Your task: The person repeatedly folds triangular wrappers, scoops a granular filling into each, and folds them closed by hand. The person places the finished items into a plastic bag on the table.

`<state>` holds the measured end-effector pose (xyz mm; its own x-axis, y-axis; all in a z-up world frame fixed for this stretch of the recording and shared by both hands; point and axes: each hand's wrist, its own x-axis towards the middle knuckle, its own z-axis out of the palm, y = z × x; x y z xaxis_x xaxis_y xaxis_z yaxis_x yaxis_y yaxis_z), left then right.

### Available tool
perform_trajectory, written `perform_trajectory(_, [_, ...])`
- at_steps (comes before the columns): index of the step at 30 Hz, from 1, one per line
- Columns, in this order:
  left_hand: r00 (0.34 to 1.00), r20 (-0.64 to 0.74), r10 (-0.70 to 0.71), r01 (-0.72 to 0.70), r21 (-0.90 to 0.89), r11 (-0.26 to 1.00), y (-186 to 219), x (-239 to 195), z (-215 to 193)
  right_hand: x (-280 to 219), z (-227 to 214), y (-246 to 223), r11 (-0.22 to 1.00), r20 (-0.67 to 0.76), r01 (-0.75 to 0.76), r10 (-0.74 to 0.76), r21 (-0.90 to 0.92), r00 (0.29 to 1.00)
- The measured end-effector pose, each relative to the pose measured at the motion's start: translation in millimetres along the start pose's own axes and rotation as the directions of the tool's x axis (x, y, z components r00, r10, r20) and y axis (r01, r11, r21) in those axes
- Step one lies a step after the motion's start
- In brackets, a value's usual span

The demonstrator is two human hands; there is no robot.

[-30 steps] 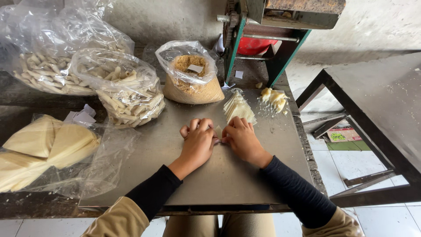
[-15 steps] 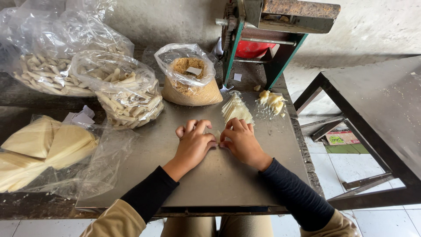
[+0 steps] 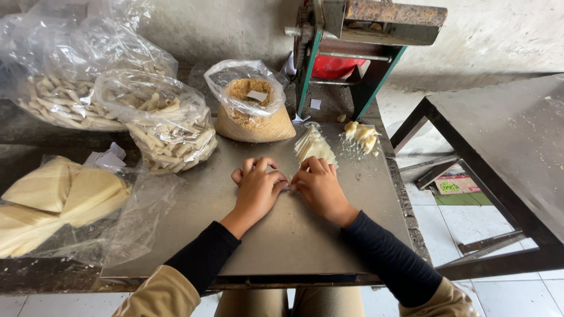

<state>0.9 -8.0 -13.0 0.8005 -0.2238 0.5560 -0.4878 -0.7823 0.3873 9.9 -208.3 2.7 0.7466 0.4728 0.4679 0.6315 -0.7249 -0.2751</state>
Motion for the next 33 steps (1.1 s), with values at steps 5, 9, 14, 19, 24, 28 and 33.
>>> perform_trajectory(5, [1.000,0.011,0.003,-0.003,-0.004,1.000,-1.3,0.2,2.3,-0.5,9.1,-2.2,0.996,-0.030,-0.024,0.021,-0.081,0.999])
perform_trajectory(9, [0.975,0.093,-0.204,0.206,-0.013,0.978,-2.1,4.2,8.0,5.2,12.5,-0.9,0.974,-0.023,-0.225,0.225,-0.021,0.974])
perform_trajectory(14, [0.983,-0.008,-0.185,0.184,-0.049,0.982,-5.6,15.1,12.7,2.3,8.5,-3.4,0.989,-0.067,-0.058,0.049,-0.133,0.997])
perform_trajectory(19, [0.993,-0.035,-0.110,0.110,-0.012,0.994,-5.1,16.4,13.1,-3.9,14.4,-0.5,0.909,-0.033,0.054,-0.074,-0.414,0.997])
perform_trajectory(24, [0.998,-0.044,0.044,-0.040,0.081,0.996,0.0,15.4,12.2,5.6,23.3,9.2,0.876,-0.017,0.049,-0.065,-0.480,0.998])
perform_trajectory(28, [0.995,-0.065,0.072,-0.067,0.089,0.994,0.2,18.5,15.7,8.4,20.3,12.9,0.943,0.017,0.038,-0.034,-0.329,0.999])
perform_trajectory(33, [0.994,-0.083,0.076,-0.067,0.101,0.993,-3.4,27.8,24.4,10.9,12.0,10.4,0.991,0.014,-0.039,0.041,-0.125,0.999])
